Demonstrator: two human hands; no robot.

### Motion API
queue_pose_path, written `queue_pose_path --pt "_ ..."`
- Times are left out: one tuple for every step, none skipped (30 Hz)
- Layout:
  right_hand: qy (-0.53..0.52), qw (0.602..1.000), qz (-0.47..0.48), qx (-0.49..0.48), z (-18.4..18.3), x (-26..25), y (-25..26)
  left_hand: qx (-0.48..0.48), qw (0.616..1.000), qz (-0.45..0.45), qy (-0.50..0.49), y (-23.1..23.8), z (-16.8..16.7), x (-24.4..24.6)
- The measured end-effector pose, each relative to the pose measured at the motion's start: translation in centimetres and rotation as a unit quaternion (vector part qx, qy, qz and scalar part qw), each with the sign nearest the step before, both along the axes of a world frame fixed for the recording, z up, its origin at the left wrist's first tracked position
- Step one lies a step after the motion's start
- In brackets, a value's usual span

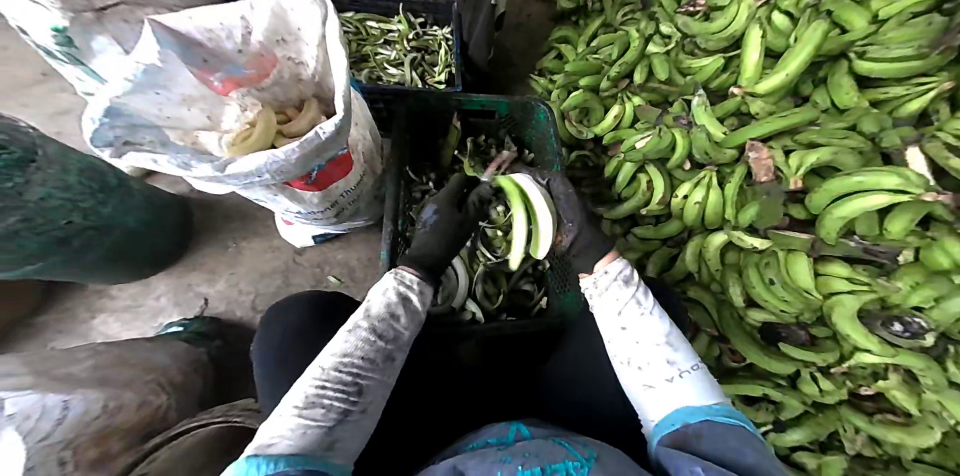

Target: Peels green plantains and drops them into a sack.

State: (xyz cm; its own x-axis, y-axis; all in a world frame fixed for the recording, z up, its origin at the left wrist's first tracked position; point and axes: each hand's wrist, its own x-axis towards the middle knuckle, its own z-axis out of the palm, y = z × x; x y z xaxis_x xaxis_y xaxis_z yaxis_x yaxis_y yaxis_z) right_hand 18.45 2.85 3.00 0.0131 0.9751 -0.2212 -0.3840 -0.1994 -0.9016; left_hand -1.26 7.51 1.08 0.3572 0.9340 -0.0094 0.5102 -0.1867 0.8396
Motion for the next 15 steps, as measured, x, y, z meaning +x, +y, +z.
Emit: queue_pose_path --pt "0.014 1.000 0.010 -0.013 -0.1 0.2 0.1 -0.029 1.000 0.010 -0.005 0.2 0.1 -0.6" --pt "0.035 0.999 0.019 -0.030 -0.3 0.7 0.2 -0.035 0.999 0.008 -0.011 0.3 0.2 -1.1" --pt "0.056 0.997 0.014 -0.051 -0.4 1.2 0.2 -0.022 1.000 -0.002 -0.021 0.3 0.2 -1.3" --pt "0.076 0.995 -0.006 -0.067 -0.3 1.4 0.5 0.007 0.999 -0.019 -0.032 0.3 0.0 -1.5" --pt "0.094 0.993 -0.029 -0.071 -0.4 1.8 0.7 0.050 0.997 -0.045 -0.039 0.3 -0.1 -1.5" --pt "0.102 0.992 -0.054 -0.058 -0.8 2.3 0.7 0.095 0.992 -0.080 -0.039 0.2 -0.4 -1.5" --pt "0.095 0.993 -0.069 -0.029 -1.3 2.9 0.6 0.141 0.983 -0.113 -0.028 -0.2 -0.4 -1.3" --pt "0.087 0.993 -0.078 0.001 -1.8 3.5 0.3 0.184 0.973 -0.142 -0.008 -0.6 -0.4 -1.2" --pt "0.084 0.994 -0.072 0.020 -2.4 4.1 0.2 0.229 0.959 -0.168 0.008 -1.1 -0.5 -0.8" --pt "0.088 0.993 -0.072 0.019 -2.8 4.3 0.4 0.267 0.945 -0.186 0.022 -1.5 -0.6 -0.4" --pt "0.092 0.994 -0.064 0.004 -2.8 4.2 0.6 0.291 0.936 -0.196 0.034 -1.9 -0.8 0.1" --pt "0.074 0.996 -0.055 -0.010 -2.7 4.0 0.5 0.299 0.933 -0.198 0.040 -2.2 -1.0 0.6" --pt "0.034 0.998 -0.043 -0.008 -2.4 3.6 0.0 0.282 0.939 -0.194 0.036 -2.3 -1.2 1.1" --pt "-0.011 0.999 -0.030 0.005 -2.1 3.2 -0.7 0.245 0.951 -0.184 0.032 -2.4 -1.2 1.3" --pt "-0.026 0.999 -0.024 0.023 -2.0 2.7 -0.9 0.207 0.964 -0.164 0.026 -2.3 -1.2 1.5"
